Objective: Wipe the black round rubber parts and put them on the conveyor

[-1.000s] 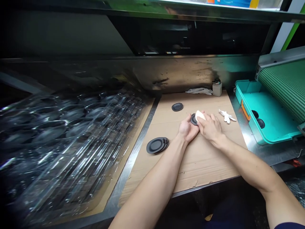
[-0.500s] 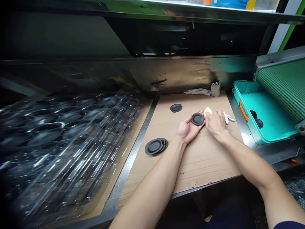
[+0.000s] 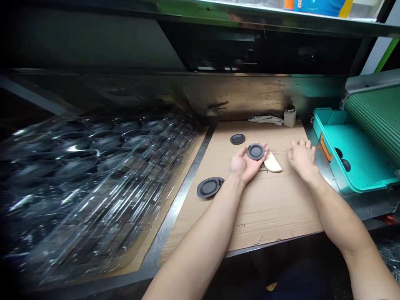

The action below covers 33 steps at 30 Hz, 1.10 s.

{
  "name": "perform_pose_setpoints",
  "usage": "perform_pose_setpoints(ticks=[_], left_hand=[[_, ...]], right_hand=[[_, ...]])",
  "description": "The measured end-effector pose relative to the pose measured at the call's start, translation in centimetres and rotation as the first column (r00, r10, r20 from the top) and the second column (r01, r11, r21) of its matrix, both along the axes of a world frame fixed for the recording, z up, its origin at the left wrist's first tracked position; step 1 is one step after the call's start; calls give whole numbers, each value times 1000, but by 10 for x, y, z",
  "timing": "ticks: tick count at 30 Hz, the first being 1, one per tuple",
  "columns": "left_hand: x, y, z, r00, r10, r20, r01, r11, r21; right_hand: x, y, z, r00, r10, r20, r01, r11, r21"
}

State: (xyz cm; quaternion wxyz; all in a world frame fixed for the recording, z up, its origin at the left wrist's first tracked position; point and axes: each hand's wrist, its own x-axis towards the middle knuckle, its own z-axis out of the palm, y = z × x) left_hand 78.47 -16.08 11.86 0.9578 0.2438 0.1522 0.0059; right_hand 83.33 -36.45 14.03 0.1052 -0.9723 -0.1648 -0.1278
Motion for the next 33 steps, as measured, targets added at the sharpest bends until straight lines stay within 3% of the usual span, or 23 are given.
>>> perform_pose_setpoints(ticks=[2,4,8,13,17,19,22,24,27,28,33], left_hand=[[-1,-3,2,1000,0,0,0,1000,18],[-1,-8,3,1000,2,8,-2,1000,31],[-4,-24,4,999,0,35,-1,1000,31],[-8,-49,4,997,-15,79,7,995,100],[-9,-52,3,998,-17,68,11,996,89],[-8,-49,2,997,-43,62,37,996,87],[-8,-48,2,997,-50,63,45,995,90],[-9,-49,3,997,-52,56,47,995,92],[-10,-50,4,996,-86,39,82,993,86],[-10,-49,5,995,-93,36,90,993,78],[-7,-30,4,997,-79,7,79,997,16]], right_hand=[[6,-5,1,997,9,-70,-9,1000,4],[6,-2,1,991,118,-66,-110,988,108],[-9,18,-1,928,364,72,-367,871,327],[-20,35,-8,923,380,62,-377,857,353],[-23,36,-4,873,487,18,-472,835,284],[-25,33,2,893,447,-58,-433,887,162],[-28,30,8,972,228,-54,-228,974,-1],[-30,30,9,975,221,-17,-221,975,-17],[-30,31,10,913,401,-68,-401,916,13],[-29,31,10,910,407,-83,-407,913,11],[-14,13,12,994,113,-5,-113,991,-69]])
